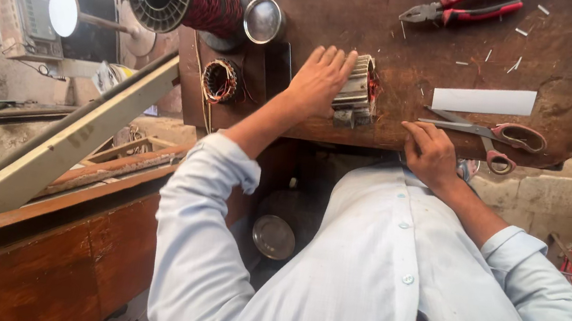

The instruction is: The person winds copper wire around a motor stator core, then uses pliers and scissors to trim and adjust the windings. The person repeatedly manipulates the stator and wire to secure the coil.

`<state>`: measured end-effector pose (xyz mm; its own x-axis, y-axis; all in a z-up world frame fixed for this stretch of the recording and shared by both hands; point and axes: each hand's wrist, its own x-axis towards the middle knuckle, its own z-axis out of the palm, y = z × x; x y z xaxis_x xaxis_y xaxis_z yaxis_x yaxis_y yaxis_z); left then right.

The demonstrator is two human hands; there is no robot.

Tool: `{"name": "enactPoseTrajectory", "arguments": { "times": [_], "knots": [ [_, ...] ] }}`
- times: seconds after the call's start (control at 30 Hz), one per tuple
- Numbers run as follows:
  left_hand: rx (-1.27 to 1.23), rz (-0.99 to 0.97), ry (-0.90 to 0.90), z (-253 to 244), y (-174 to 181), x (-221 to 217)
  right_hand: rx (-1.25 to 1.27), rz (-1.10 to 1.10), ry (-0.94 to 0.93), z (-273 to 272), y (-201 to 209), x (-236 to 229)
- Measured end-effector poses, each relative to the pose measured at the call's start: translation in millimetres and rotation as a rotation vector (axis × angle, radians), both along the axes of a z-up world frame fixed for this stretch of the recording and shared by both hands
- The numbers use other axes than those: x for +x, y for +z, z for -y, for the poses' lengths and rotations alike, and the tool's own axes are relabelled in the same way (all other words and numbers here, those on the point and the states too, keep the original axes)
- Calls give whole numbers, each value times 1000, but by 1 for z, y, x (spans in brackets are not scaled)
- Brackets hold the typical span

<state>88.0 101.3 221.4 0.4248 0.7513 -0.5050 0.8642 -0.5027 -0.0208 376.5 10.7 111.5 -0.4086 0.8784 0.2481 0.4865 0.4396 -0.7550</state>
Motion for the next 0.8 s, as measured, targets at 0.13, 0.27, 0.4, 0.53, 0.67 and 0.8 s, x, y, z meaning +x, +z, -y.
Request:
{"name": "enactPoseTrajectory", "arguments": {
  "times": [0.13, 0.27, 0.4, 0.53, 0.67, 0.8],
  "knots": [
    [-179, 228, 92, -13, 0, -5, -19, 8, -43, 5, 2, 1],
    [-192, 409, 410, -2, -20, -16, -78, -26, -86, 11, -4, 9],
    [-590, 1015, 1081, 25, -52, -28, -115, -82, -105, 15, -4, 23],
    [-801, 1644, 1567, 86, -90, 2, -133, -76, -127, 13, 8, 40],
    [-525, 1696, 1580, 121, -122, 24, -64, -11, -29, 9, 16, 49],
    [-177, 1388, 1544, 153, -123, 26, 73, 81, 208, 12, 22, 43]
  ]
}}
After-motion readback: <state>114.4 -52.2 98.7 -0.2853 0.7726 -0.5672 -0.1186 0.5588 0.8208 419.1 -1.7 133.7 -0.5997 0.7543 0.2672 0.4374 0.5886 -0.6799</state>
